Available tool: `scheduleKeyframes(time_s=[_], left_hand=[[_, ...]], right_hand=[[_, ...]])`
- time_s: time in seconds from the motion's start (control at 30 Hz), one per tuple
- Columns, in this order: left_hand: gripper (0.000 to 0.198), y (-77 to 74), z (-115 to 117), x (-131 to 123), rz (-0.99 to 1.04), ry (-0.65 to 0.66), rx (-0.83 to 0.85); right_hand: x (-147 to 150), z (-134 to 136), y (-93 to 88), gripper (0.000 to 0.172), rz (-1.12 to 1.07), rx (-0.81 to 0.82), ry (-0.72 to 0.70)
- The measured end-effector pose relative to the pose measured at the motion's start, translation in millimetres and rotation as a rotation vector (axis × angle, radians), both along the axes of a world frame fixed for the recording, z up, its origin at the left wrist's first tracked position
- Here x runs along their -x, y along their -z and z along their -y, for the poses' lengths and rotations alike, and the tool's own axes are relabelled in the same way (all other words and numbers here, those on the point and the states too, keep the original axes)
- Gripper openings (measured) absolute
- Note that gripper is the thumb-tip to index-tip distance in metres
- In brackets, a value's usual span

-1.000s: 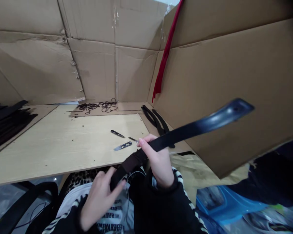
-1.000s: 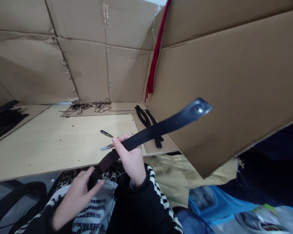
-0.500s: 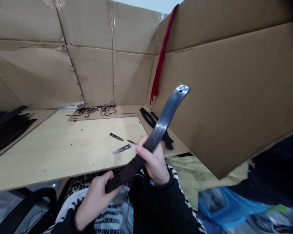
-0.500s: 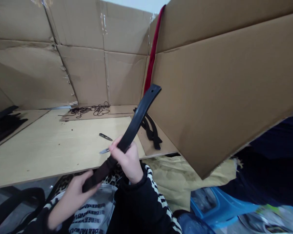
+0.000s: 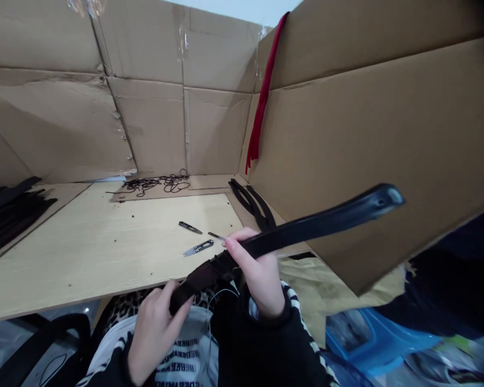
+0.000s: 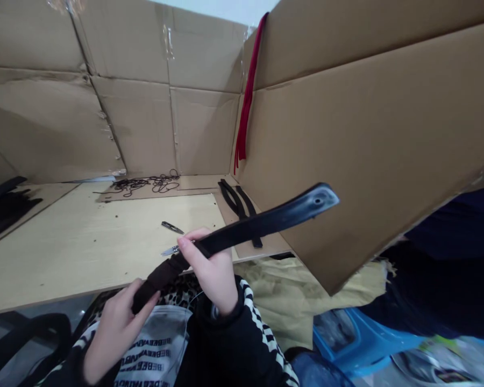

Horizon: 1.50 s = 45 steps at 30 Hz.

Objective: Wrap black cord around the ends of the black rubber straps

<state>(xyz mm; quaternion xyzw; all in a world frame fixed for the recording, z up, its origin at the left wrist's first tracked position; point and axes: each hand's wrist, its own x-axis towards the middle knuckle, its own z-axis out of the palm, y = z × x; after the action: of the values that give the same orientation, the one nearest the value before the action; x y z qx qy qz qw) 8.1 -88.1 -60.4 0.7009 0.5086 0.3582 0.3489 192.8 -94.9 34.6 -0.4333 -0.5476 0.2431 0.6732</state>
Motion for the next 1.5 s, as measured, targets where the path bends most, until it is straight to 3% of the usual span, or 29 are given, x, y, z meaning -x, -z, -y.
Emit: scheduleKeyframes(time_s=[0.03, 0.17, 0.2, 0.23, 0.27, 0.37, 0.4, 0.43, 0.5, 0.57, 0.6, 0.63, 0.7, 0.77, 0.83, 0.87, 0.9, 1.0, 1.03, 1.07, 1.17, 1.23, 1.27, 1.3, 1.37, 1.4, 1.43, 1.47, 1.5], left_hand=[[0.029, -0.1, -1, 3, 0.019, 0.069, 0.069], [0.048, 8.8, -5, 14, 0.168, 0.843, 0.782], [0.051, 10.9, -5, 14, 0.172, 0.931, 0.865], [0.050, 11.9, -5, 12, 0.166, 0.907, 0.848], [0.046, 11.9, -4, 8, 0.153, 0.786, 0.736], [0.024, 8.1, -2, -4, 0.036, 0.235, 0.187], [0.021, 7.1, -2, -5, -0.004, 0.106, 0.050], [0.021, 6.9, -3, -3, -0.012, 0.063, 0.008], [0.027, 8.7, -4, 5, 0.065, 0.263, 0.239], [0.038, 11.9, -4, 14, 0.185, 0.674, 0.658], [0.045, 12.8, -3, 16, 0.207, 0.806, 0.775], [0.049, 12.8, -2, 17, 0.218, 0.851, 0.820], [0.046, 9.9, 1, 11, 0.207, 0.714, 0.716], [0.037, 4.8, 2, 2, 0.099, 0.339, 0.344], [0.033, 1.3, 1, -2, 0.023, 0.133, 0.106], [0.034, 0.9, 0, -1, 0.027, 0.171, 0.133], [0.036, 1.4, -2, 1, 0.055, 0.307, 0.267], [0.047, 5.2, -4, 12, 0.166, 0.884, 0.857], [0.048, 5.9, -3, 13, 0.165, 0.950, 0.932], [0.046, 5.9, -3, 12, 0.133, 0.890, 0.877], [0.026, 2.1, -2, 5, -0.062, 0.333, 0.285], [0.018, -0.1, -4, 4, -0.136, 0.083, 0.012], [0.016, -0.2, -5, 6, -0.119, 0.084, 0.008], [0.019, 0.6, -6, 10, -0.066, 0.191, 0.115], [0.034, 4.1, -7, 18, 0.106, 0.600, 0.493], [0.043, 6.1, -7, 21, 0.178, 0.825, 0.699], [0.049, 7.6, -6, 22, 0.210, 0.914, 0.793], [0.050, 8.5, -4, 21, 0.224, 0.908, 0.812], [0.046, 8.4, -3, 18, 0.223, 0.801, 0.749]], right_hand=[[-2, 1, -1.4, 0.014, 0.043, -0.023, -0.062], [-13, 1, -1.5, 0.017, 0.099, -0.023, -0.401], [-15, 0, -0.9, 0.018, 0.091, -0.005, -0.423], [-14, 0, -0.3, 0.019, 0.083, 0.011, -0.402], [-13, 0, 0.0, 0.019, 0.079, 0.023, -0.342], [-7, -1, 0.3, 0.014, 0.019, 0.029, -0.054], [-6, -1, 0.5, 0.014, -0.003, 0.031, -0.013], [-6, -2, 0.7, 0.015, -0.016, 0.034, -0.034], [-9, -3, 1.9, 0.020, -0.017, 0.042, -0.219], [-14, -4, 3.4, 0.024, -0.044, 0.066, -0.393], [-15, -5, 4.0, 0.026, -0.080, 0.074, -0.415], [-16, -6, 4.5, 0.026, -0.118, 0.079, -0.389], [-14, -7, 4.4, 0.023, -0.151, 0.074, -0.227], [-11, -6, 2.8, 0.020, -0.111, 0.062, -0.016], [-8, -4, -0.2, 0.018, -0.024, 0.048, 0.107], [-8, -3, -1.8, 0.017, 0.022, 0.036, 0.097], [-9, -1, -3.5, 0.017, 0.059, 0.029, 0.042], [-14, 6, -6.6, 0.021, 0.084, 0.045, -0.246], [-15, 7, -6.8, 0.021, 0.076, 0.058, -0.310], [-16, 8, -6.7, 0.021, 0.065, 0.072, -0.323], [-13, 5, -4.5, 0.017, -0.003, 0.081, -0.087], [-12, 1, -2.8, 0.018, -0.101, 0.079, 0.000], [-12, -1, -2.1, 0.021, -0.149, 0.086, -0.055], [-13, -2, -1.5, 0.025, -0.185, 0.100, -0.163], [-16, -4, -0.6, 0.030, -0.204, 0.135, -0.407], [-17, -4, 0.0, 0.030, -0.198, 0.140, -0.459], [-18, -4, 0.8, 0.028, -0.191, 0.133, -0.451], [-17, -4, 1.7, 0.024, -0.181, 0.117, -0.393], [-16, -4, 2.6, 0.021, -0.169, 0.094, -0.295]])
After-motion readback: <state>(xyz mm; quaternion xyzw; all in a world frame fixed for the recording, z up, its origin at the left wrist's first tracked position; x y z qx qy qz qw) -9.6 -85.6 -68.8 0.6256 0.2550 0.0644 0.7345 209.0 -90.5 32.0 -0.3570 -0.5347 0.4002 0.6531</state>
